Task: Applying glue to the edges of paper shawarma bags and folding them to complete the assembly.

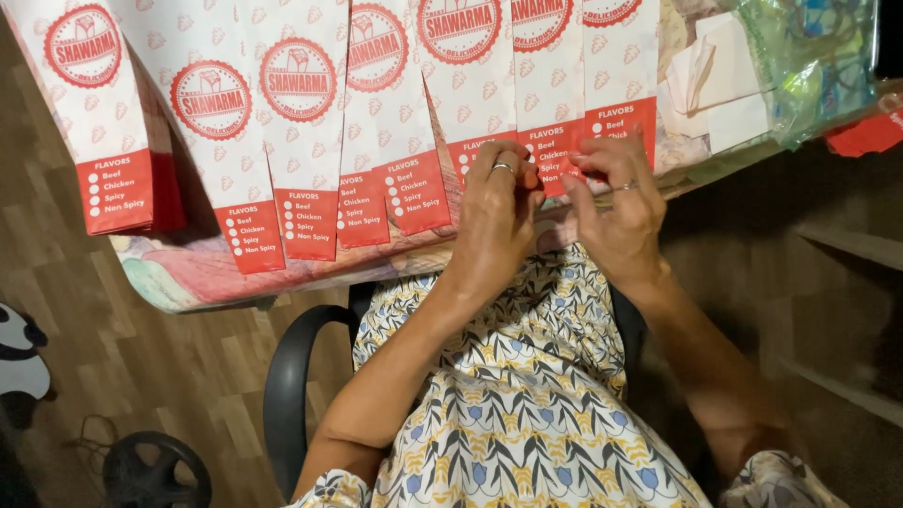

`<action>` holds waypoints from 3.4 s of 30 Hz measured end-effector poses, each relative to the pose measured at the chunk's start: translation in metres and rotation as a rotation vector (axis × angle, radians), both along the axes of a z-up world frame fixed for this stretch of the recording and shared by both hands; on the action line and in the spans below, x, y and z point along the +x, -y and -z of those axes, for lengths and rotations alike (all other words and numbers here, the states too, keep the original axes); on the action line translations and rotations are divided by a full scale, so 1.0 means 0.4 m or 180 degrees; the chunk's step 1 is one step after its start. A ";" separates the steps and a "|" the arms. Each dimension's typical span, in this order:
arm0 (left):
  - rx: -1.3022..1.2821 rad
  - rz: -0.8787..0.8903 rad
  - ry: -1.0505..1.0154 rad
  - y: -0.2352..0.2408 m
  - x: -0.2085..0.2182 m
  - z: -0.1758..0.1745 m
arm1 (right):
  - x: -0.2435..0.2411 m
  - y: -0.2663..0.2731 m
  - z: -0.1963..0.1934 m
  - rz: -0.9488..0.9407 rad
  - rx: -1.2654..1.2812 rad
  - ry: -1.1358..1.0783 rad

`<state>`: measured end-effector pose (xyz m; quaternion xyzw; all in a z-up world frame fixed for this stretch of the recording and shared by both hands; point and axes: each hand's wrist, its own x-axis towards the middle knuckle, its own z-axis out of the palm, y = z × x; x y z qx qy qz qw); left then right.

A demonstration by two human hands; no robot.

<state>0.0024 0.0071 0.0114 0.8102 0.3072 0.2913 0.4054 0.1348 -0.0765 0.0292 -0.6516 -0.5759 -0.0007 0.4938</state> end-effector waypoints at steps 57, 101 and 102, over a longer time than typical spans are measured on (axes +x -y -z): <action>0.1105 0.0053 0.0302 -0.022 -0.182 0.030 | -0.071 -0.004 0.041 -0.0919 -0.0285 0.0196; -0.0463 -0.0436 0.0047 -0.027 -0.150 -0.053 | -0.134 -0.045 0.023 -0.0205 -0.0008 -0.0077; -0.0454 -0.0449 0.0056 -0.024 -0.145 -0.037 | -0.134 -0.044 0.023 -0.0218 0.0000 -0.0070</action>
